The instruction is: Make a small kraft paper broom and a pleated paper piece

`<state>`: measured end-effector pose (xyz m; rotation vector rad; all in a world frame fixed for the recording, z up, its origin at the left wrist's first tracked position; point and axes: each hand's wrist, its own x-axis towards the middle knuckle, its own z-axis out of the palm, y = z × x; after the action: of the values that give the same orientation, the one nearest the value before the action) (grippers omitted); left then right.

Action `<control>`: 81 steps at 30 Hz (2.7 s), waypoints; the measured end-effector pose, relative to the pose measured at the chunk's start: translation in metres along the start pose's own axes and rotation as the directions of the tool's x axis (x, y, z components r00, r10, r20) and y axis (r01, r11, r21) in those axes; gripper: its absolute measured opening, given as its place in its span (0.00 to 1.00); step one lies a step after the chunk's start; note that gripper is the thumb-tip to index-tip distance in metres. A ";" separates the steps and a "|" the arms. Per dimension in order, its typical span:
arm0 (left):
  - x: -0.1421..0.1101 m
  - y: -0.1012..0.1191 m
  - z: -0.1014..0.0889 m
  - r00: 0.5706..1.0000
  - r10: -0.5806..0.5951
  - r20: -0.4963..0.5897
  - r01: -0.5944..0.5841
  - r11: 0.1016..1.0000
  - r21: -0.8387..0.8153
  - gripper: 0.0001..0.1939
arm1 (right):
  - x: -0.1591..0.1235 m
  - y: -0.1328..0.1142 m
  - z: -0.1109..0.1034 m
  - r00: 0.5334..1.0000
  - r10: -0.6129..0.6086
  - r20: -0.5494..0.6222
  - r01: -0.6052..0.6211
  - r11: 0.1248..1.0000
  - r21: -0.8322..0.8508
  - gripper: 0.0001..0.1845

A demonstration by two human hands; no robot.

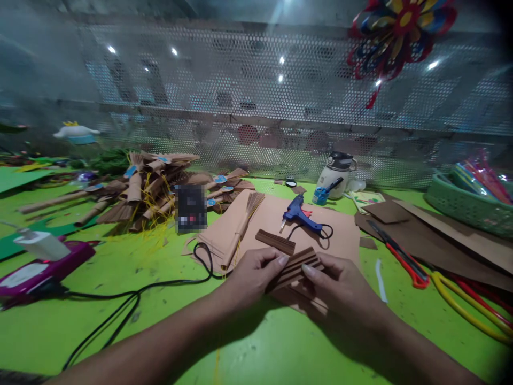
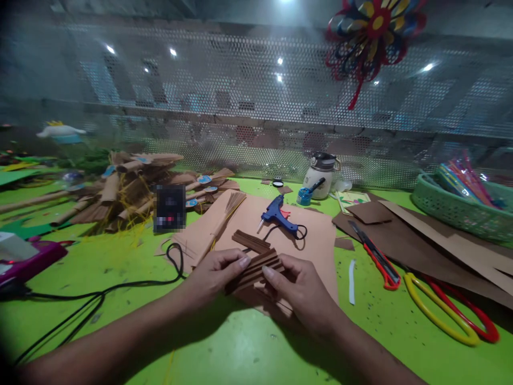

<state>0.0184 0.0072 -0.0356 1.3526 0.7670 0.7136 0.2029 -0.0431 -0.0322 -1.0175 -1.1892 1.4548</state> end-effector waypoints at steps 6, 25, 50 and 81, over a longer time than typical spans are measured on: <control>0.000 0.002 0.002 0.999 0.035 -0.024 -0.034 0.999 0.040 0.18 | 0.000 -0.003 0.001 1.000 0.019 0.013 -0.018 1.000 -0.015 0.17; 0.000 -0.002 0.003 1.000 0.025 0.007 -0.026 0.998 0.062 0.13 | 0.001 0.002 -0.002 1.000 -0.008 -0.014 0.008 1.000 0.008 0.14; -0.002 0.005 0.004 0.998 0.057 -0.029 -0.053 0.990 0.127 0.12 | 0.002 0.003 -0.002 1.000 0.005 0.022 -0.006 0.999 0.045 0.16; -0.005 0.002 0.012 0.993 -0.035 0.112 0.045 0.995 -0.088 0.16 | 0.000 0.005 0.004 0.989 0.091 0.115 -0.116 0.967 0.229 0.14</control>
<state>0.0248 -0.0035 -0.0323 1.2801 0.6645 0.6294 0.1986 -0.0445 -0.0368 -0.8602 -1.0186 1.7041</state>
